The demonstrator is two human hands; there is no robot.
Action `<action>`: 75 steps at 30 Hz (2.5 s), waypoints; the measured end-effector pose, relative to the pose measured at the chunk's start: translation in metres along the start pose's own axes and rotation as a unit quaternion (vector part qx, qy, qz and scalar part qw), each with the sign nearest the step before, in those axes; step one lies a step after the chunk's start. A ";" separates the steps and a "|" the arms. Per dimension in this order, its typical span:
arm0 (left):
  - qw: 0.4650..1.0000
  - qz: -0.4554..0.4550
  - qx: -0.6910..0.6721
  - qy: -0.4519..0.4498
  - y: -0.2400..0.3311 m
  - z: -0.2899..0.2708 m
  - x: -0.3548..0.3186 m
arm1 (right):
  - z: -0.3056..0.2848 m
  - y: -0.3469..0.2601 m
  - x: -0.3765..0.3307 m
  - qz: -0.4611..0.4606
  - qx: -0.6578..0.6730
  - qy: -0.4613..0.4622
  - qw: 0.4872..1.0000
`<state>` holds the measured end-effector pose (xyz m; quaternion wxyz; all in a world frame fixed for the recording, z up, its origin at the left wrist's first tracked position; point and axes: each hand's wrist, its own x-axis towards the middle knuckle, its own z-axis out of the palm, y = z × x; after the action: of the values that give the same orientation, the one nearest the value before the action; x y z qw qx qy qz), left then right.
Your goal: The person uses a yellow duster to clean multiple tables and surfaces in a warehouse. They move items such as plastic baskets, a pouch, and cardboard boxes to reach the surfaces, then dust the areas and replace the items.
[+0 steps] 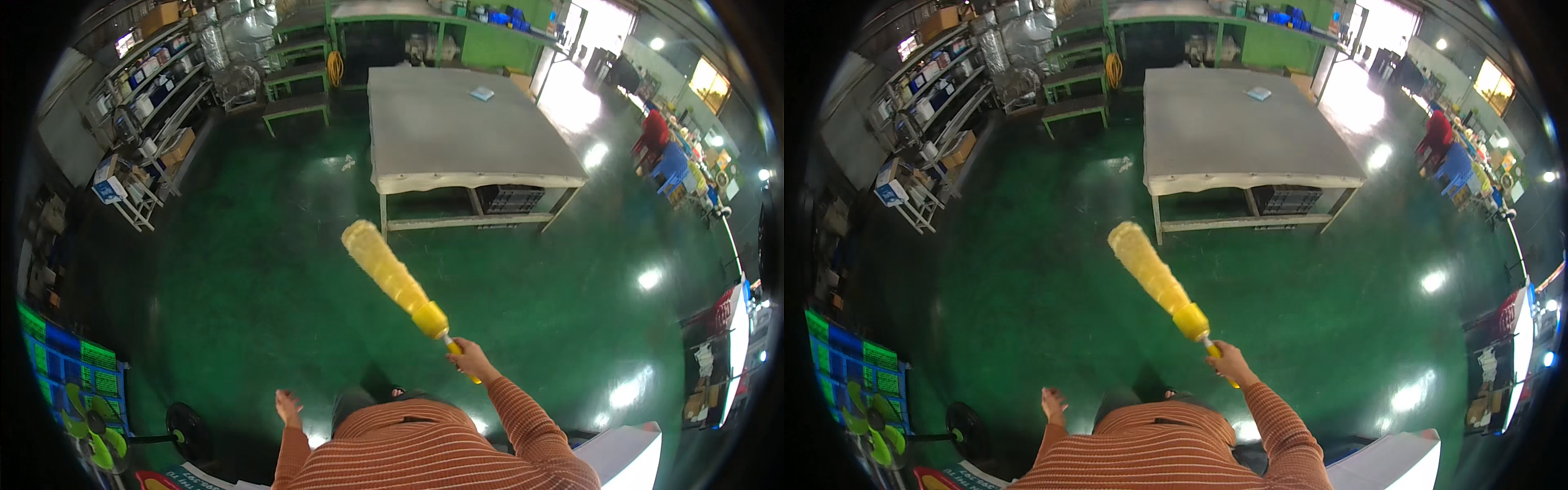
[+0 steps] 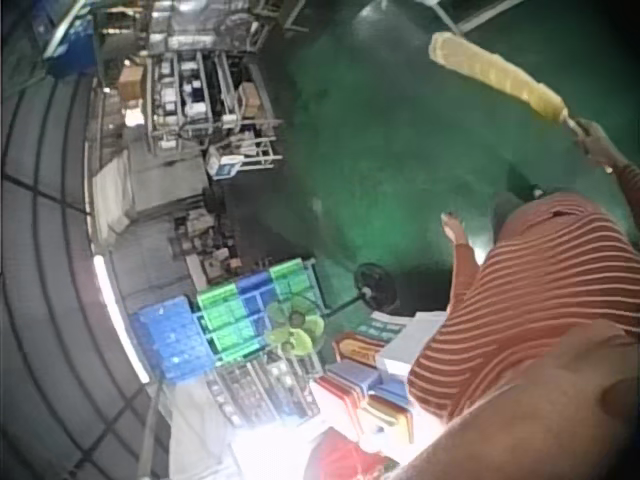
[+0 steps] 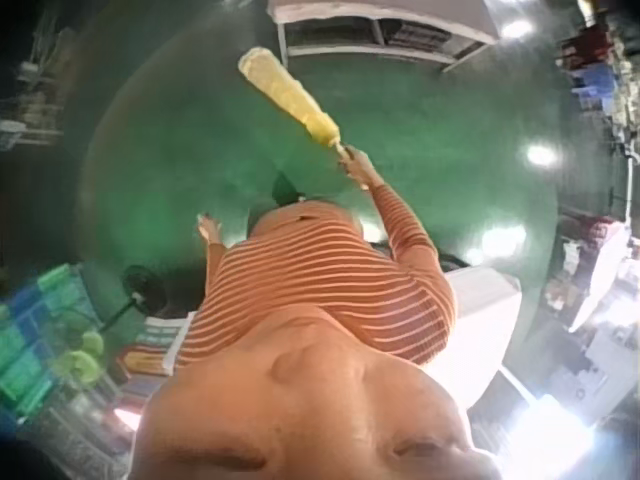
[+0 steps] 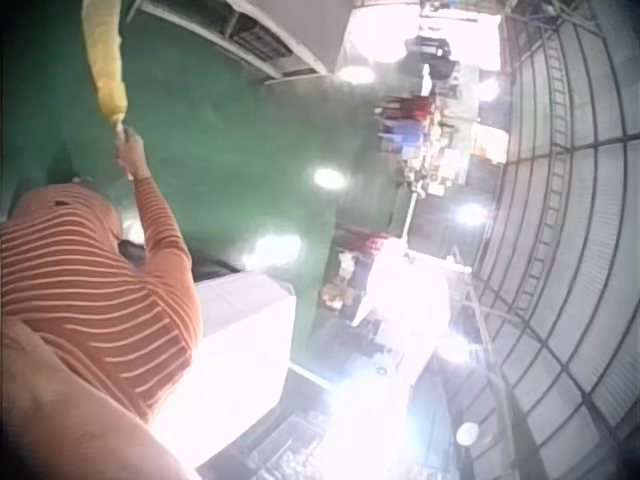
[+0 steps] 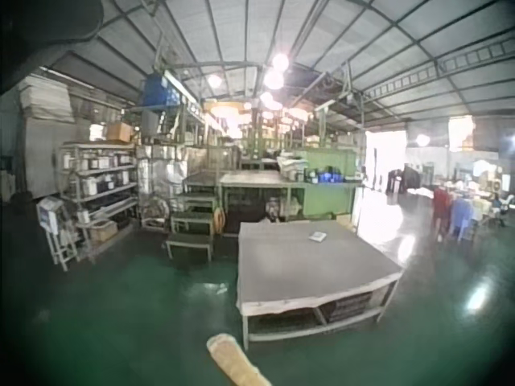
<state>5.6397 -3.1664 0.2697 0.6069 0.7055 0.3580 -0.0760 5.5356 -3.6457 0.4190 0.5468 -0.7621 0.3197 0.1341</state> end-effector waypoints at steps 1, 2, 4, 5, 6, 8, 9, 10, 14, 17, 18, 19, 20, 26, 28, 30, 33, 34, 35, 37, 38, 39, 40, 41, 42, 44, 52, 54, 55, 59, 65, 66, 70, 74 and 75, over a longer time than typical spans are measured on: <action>0.999 -0.025 0.017 -0.031 0.005 0.003 0.024 | 0.011 -0.006 -0.002 -0.008 0.043 0.033 0.998; 0.996 -0.056 0.027 -0.057 0.024 0.034 0.032 | 0.001 -0.008 0.013 -0.029 0.067 0.058 0.996; 0.987 -0.053 0.067 -0.133 0.040 0.094 0.063 | -0.013 -0.008 0.063 -0.071 0.096 0.094 0.988; 0.987 -0.025 0.071 -0.142 0.077 0.136 0.045 | -0.025 -0.027 0.083 -0.046 0.146 0.103 0.983; 0.981 -0.021 0.093 -0.169 0.094 0.168 0.056 | -0.037 -0.034 0.115 -0.071 0.164 0.130 0.975; 0.969 -0.002 0.129 -0.211 0.123 0.218 0.084 | -0.067 -0.053 0.179 -0.089 0.200 0.211 0.953; 0.964 0.015 0.141 -0.225 0.142 0.253 0.099 | -0.094 -0.070 0.216 -0.075 0.198 0.248 0.945; 0.959 0.031 0.152 -0.236 0.157 0.282 0.113 | -0.121 -0.083 0.253 -0.083 0.203 0.267 0.939; 0.943 0.075 0.194 -0.261 0.232 0.413 0.164 | -0.207 -0.082 0.421 -0.025 0.270 0.357 0.894; 0.925 0.125 0.210 -0.290 0.313 0.502 0.173 | -0.192 -0.079 0.507 -0.052 0.342 0.319 0.883; 0.921 0.135 0.215 -0.296 0.338 0.528 0.175 | -0.161 -0.098 0.517 -0.037 0.286 0.319 0.903; 0.915 0.140 0.222 -0.305 0.358 0.555 0.172 | -0.135 -0.107 0.521 -0.040 0.047 0.308 0.949; 0.907 0.155 0.225 -0.320 0.375 0.584 0.171 | -0.115 -0.115 0.521 -0.054 -0.062 0.213 0.974; 0.848 0.267 0.198 -0.413 0.461 0.776 0.125 | -0.139 -0.188 0.552 -0.179 -0.173 -0.045 0.967; 0.841 0.287 0.180 -0.422 0.471 0.827 0.101 | -0.196 -0.174 0.578 -0.152 -0.157 -0.009 0.976; 0.824 0.299 0.221 -0.427 0.469 0.871 0.091 | -0.280 -0.127 0.598 -0.108 -0.098 0.088 0.985; 0.820 0.272 0.267 -0.428 0.464 0.920 0.067 | -0.438 -0.048 0.579 0.127 0.039 0.244 0.961; 0.822 0.254 0.276 -0.429 0.459 0.941 0.062 | -0.476 0.014 0.574 0.151 0.021 0.362 0.919; 0.828 0.248 0.276 -0.420 0.456 0.956 0.062 | -0.511 0.044 0.567 0.178 0.116 0.444 0.870; 0.840 0.232 0.287 -0.397 0.453 0.981 0.063 | -0.583 0.096 0.562 0.214 0.259 0.583 0.740; 0.837 0.231 0.299 -0.396 0.456 0.995 0.060 | -0.623 0.117 0.564 0.233 0.307 0.631 0.673; 0.836 0.235 0.304 -0.392 0.460 1.015 0.055 | -0.664 0.121 0.572 0.217 0.393 0.655 0.608; 0.838 0.237 0.309 -0.382 0.463 1.031 0.049 | -0.699 0.114 0.582 0.200 0.475 0.665 0.540; 0.844 0.227 0.310 -0.375 0.468 1.049 0.040 | -0.720 0.099 0.602 0.194 0.481 0.680 0.518; 0.839 0.235 0.314 -0.378 0.473 1.065 0.034 | -0.721 0.088 0.627 0.170 0.436 0.676 0.569; 0.831 0.250 0.318 -0.381 0.483 1.099 0.022 | -0.712 0.053 0.683 0.111 0.340 0.654 0.666; 0.821 0.283 0.259 -0.422 0.572 1.290 0.012 | -0.507 -0.160 0.808 -0.097 -0.217 -0.138 0.961; 0.821 0.283 0.258 -0.423 0.585 1.340 0.018 | -0.487 -0.176 0.810 -0.207 -0.239 -0.222 0.922; 0.819 0.285 0.264 -0.421 0.591 1.362 0.027 | -0.488 -0.178 0.813 -0.244 -0.240 -0.240 0.909; 0.826 0.270 0.276 -0.411 0.597 1.452 0.061 | -0.584 -0.152 0.822 -0.054 -0.131 -0.151 0.978; 0.897 0.100 0.218 -0.370 0.577 1.592 0.123 | -0.762 0.014 0.791 0.147 0.234 0.425 0.862; 0.898 0.135 0.235 -0.346 0.576 1.614 0.116 | -0.789 0.023 0.789 0.191 0.282 0.493 0.801; 0.863 0.343 0.294 -0.227 0.558 1.689 0.138 | -0.875 0.021 0.826 0.184 0.387 0.614 0.663; 0.827 0.296 0.368 -0.305 0.580 1.722 0.119 | -0.884 -0.007 0.913 0.130 0.348 0.650 0.663; 0.836 0.216 0.333 -0.378 0.598 1.723 0.121 | -0.878 -0.018 0.943 0.091 0.342 0.635 0.687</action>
<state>6.6492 -4.6901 0.2498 0.4245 0.8407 -0.1075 -0.3185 6.1353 -4.7702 0.2312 0.4208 -0.3926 0.6821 -0.4512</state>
